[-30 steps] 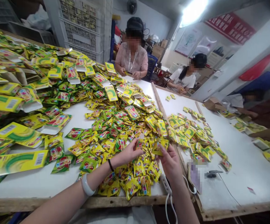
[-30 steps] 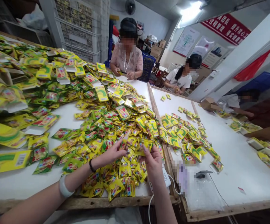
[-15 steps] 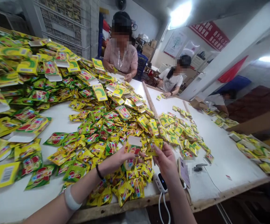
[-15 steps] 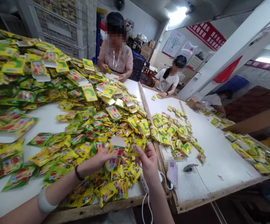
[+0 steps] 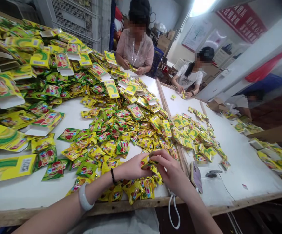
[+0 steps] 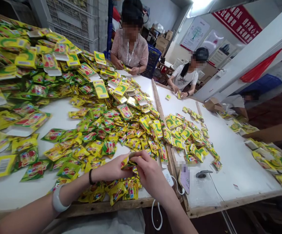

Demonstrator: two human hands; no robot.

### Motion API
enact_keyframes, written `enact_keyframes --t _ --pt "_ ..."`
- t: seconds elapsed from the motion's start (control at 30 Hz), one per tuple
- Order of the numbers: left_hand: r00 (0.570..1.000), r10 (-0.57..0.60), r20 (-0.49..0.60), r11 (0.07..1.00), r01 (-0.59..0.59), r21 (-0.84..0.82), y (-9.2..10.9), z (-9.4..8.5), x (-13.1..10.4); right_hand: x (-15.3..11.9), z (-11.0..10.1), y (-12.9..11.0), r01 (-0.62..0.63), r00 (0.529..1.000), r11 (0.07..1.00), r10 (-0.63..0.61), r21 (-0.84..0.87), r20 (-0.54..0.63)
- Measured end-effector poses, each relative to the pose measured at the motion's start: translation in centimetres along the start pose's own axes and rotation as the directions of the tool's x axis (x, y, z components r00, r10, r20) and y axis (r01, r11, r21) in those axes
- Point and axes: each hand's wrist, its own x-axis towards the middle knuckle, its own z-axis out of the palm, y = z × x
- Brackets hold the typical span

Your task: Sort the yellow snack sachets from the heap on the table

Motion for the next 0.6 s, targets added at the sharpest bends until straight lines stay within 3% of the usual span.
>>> enact_keyframes --t 0.13,0.2,0.27,0.37,0.43,0.47,0.53,0.6 --pt "0.997 0.022 0.077 1.0 -0.022 0.0 0.7 -0.1 -0.3 -1.8 0.6 1.2 -0.067 0.969 0.963 0.125 0.261 -0.215" --pt "0.996 -0.001 0.094 1.0 -0.001 0.029 1.0 0.0 -0.6 -2.5 1.1 1.7 -0.06 0.944 0.965 0.138 0.257 -0.3" --pt "0.993 -0.039 0.108 0.997 0.031 0.075 1.0 0.2 -0.9 -2.9 1.6 1.5 -0.062 0.971 0.981 0.102 0.183 -0.218" --pt "0.989 -0.038 0.141 0.996 0.027 0.08 0.7 0.7 -1.0 -3.1 2.2 0.5 -0.095 0.995 0.974 0.094 0.208 0.017" --pt "0.99 0.012 0.143 0.995 -0.026 0.094 0.7 0.6 -0.8 -3.2 1.8 0.5 -0.098 0.995 0.977 0.088 0.192 0.056" --pt "0.99 0.042 0.133 0.988 -0.061 0.141 0.8 0.4 -0.7 -3.2 1.1 0.9 -0.081 0.997 0.987 0.082 0.139 -0.005" --pt "0.993 0.094 0.065 0.929 -0.111 0.354 1.2 -0.8 -0.6 -3.4 -1.2 2.5 -0.091 0.965 0.994 0.074 -0.056 -0.253" --pt "0.99 0.113 -0.089 0.755 -0.027 0.655 1.7 -2.6 -0.6 -3.6 -4.0 4.6 -0.264 0.812 0.925 0.061 -0.272 -0.58"
